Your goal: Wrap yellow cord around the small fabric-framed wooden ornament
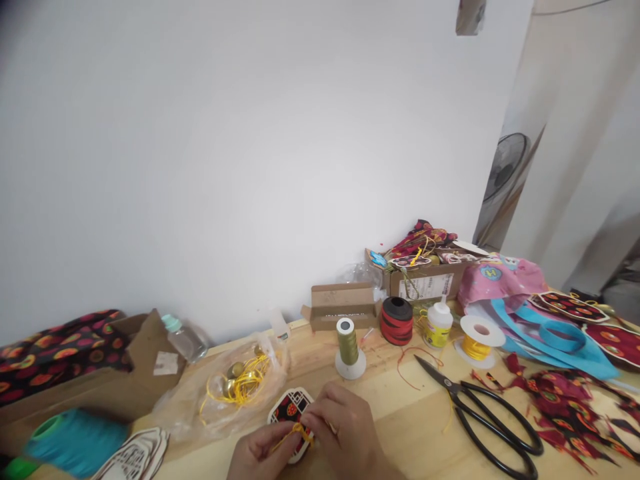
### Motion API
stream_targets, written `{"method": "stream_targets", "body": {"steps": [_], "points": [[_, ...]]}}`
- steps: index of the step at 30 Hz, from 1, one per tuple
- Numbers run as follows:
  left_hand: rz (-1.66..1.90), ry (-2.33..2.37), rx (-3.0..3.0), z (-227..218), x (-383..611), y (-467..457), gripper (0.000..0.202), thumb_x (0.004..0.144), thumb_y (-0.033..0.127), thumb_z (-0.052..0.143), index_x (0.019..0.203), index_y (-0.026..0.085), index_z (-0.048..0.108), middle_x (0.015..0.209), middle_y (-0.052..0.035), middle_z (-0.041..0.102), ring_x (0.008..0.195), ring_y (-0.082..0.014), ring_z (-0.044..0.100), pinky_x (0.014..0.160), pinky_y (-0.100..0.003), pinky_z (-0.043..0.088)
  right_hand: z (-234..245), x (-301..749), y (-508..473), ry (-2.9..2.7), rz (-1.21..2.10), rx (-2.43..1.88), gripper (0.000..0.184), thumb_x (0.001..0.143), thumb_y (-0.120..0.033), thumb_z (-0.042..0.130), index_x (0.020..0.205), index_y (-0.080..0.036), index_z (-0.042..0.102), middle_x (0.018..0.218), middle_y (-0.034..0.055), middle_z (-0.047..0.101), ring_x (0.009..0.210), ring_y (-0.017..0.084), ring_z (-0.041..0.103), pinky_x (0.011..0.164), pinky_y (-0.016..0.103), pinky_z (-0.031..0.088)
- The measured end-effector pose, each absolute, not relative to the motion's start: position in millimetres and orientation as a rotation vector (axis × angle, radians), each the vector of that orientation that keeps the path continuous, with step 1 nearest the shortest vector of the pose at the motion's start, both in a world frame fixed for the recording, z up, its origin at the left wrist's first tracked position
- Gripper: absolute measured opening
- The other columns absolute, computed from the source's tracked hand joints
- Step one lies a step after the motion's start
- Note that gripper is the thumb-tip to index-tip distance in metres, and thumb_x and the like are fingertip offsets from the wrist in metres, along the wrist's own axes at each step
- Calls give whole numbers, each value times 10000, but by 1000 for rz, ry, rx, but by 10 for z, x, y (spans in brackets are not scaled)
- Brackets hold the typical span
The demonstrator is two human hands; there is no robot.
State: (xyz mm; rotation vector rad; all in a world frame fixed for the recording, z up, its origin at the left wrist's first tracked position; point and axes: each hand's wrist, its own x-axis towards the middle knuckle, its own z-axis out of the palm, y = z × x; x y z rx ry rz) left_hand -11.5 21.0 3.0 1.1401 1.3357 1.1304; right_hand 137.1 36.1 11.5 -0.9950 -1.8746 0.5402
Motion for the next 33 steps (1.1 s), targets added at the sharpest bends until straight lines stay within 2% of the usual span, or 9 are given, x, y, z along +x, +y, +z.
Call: {"method": "stream_targets", "body": {"steps": [12,20,27,33], "points": [[1071,1426,1134,-19,-98,200,215,503,329,666,548,120,696,510,-59,684,485,-161,578,473,-199,430,210,1407,313,-1802,377,-902,145,761,-165,492,694,-148,621,586,32,515,560,106,481,505,189,361],[1084,1447,1171,20,-46,170,149,493,267,662,485,120,682,464,-45,661,440,-134,536,444,-188,392,175,1446,362,-1730,303,-1032,183,760,-203,491,607,-167,583,572,19,509,571,125,464,542,228,343],[1051,1327,1077,78,-47,125,138,465,250,689,451,118,652,374,6,588,373,-76,442,401,-163,311,51,1431,458,-1640,484,-1199,248,770,-240,468,552,-160,554,550,-8,444,538,111,434,507,209,338],[1089,1237,959,31,-88,130,244,454,347,716,509,112,677,416,-15,617,397,-79,463,422,-165,320,48,1398,470,-1627,626,-1200,264,764,-257,472,543,-150,569,536,-14,426,532,108,412,493,209,340]]}}
